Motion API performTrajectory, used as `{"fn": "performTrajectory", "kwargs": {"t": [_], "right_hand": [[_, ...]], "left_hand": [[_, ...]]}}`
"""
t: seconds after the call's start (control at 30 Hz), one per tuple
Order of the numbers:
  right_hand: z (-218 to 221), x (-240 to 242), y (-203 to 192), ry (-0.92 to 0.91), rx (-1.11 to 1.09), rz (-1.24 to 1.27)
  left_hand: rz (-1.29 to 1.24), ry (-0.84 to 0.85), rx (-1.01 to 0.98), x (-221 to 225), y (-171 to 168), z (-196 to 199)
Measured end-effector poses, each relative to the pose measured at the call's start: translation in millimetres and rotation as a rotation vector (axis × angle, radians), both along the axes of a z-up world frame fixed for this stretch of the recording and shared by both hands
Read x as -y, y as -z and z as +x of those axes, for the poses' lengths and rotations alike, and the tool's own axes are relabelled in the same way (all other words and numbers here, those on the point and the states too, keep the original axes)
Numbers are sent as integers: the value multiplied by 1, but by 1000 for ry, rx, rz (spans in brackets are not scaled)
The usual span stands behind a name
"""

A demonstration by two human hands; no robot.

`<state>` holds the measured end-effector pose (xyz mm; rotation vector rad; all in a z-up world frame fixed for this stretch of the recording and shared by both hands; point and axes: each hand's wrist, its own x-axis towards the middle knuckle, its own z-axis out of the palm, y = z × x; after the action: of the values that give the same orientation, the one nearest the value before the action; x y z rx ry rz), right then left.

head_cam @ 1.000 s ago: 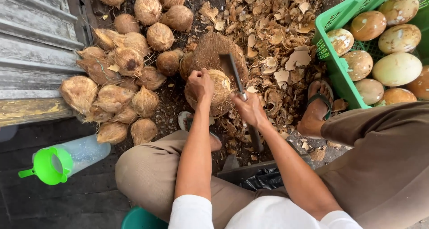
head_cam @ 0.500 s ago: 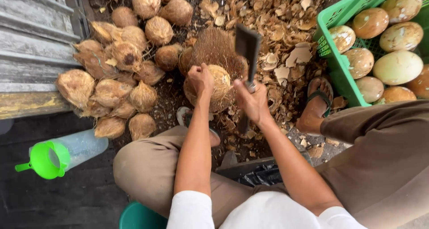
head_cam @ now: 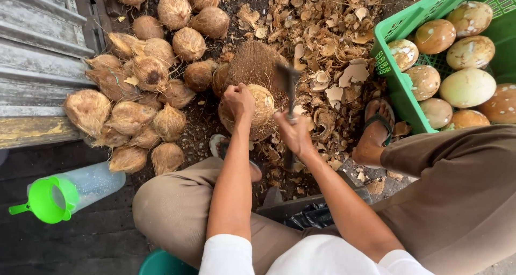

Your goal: Peeling the outer husk of a coconut using a knife

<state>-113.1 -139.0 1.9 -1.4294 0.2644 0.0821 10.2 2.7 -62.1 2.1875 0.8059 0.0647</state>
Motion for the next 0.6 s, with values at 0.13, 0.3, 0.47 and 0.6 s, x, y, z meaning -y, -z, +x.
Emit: {"fn": "performTrajectory", "kwargs": {"t": [0.13,0.3,0.47,0.6], "right_hand": [[5,13,-25,-140,-165,-123],[16,21,-44,3,89,-185],[-2,21,-8,-209,-312,-273],[15,28,-11,-173,-229,-8]], "left_hand": [[-56,-36,67,14,-28,-6],[-4,-36,43,13,-26,-8],[78,35,-44,5,-14,-9],[-74,61,77,3,-4,-9]]}}
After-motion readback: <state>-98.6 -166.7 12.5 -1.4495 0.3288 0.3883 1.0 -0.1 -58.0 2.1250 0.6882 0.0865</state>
